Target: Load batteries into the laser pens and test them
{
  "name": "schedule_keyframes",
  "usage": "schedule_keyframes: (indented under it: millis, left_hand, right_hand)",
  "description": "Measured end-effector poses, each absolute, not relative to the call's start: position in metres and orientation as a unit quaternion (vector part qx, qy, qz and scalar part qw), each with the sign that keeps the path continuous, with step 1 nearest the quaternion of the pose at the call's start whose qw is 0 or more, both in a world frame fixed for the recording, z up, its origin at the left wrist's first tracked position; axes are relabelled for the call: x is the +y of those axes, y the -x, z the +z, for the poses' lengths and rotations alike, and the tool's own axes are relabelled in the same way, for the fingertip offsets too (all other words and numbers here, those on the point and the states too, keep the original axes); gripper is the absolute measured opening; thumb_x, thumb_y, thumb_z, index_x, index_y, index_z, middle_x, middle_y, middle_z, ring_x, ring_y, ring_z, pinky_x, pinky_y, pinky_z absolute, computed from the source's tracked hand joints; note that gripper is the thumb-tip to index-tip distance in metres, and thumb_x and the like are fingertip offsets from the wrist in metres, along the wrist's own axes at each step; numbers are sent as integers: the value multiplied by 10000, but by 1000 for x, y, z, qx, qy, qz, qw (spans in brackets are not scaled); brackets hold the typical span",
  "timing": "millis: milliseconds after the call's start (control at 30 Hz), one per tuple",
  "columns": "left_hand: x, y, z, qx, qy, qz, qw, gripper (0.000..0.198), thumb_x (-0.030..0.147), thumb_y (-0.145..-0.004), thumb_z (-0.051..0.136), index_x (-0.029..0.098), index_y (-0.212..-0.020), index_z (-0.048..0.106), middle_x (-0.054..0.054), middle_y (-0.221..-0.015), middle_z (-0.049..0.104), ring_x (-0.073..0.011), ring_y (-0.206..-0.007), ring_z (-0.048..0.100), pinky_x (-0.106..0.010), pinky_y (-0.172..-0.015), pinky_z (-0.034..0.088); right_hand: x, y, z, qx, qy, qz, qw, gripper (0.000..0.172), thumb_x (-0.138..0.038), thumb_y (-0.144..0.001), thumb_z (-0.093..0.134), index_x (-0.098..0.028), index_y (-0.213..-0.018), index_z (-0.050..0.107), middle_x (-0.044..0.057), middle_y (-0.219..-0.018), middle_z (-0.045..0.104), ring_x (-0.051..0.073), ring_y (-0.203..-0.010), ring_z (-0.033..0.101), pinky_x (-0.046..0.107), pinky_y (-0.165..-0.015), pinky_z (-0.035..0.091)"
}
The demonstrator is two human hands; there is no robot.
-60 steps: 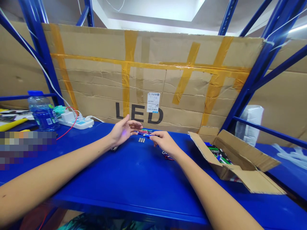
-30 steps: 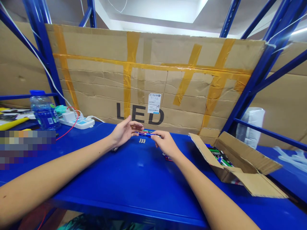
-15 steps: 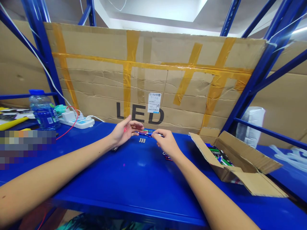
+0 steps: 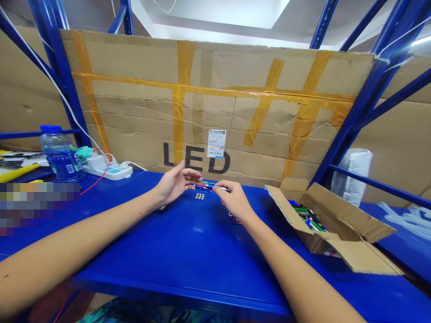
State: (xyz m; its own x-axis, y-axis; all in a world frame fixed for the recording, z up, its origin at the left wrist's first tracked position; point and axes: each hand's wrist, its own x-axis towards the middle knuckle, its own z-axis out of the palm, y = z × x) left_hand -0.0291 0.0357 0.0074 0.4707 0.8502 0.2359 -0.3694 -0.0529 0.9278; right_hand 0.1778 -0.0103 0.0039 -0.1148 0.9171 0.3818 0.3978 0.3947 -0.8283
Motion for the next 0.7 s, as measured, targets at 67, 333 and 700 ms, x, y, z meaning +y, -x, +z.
schedule_keyframes:
  millis: [67, 333, 700]
  left_hand:
    - [36, 29, 7, 217, -557, 466, 652, 577, 663, -867, 453, 151, -830, 717, -92, -917, 712, -216, -909, 628, -341, -840, 426]
    - [37, 29, 6, 212, -565, 457, 653, 600, 691, -851, 445, 149, -855, 703, -98, -919, 713, -239, -947, 641, -354, -844, 438]
    - [50, 20, 17, 269, -787, 377, 407, 208, 334, -813, 645, 140, -886, 632, -43, -785, 675, -150, -709, 619, -284, -674, 472]
  right_hand:
    - [-11, -177, 4, -695, 479, 276, 460, 270, -417, -765, 572, -157, -728, 634, -35, -487, 477, 114, -477, 409, 256, -490, 290]
    - [-10, -176, 4, -707, 481, 257, 451, 287, -422, -768, 566, -150, -741, 652, -28, -507, 498, 119, -496, 418, 263, -510, 305]
    - [2, -173, 14, -761, 447, 233, 408, 293, -398, -841, 546, -146, -861, 694, -8, -602, 591, 118, -505, 476, 258, -530, 387]
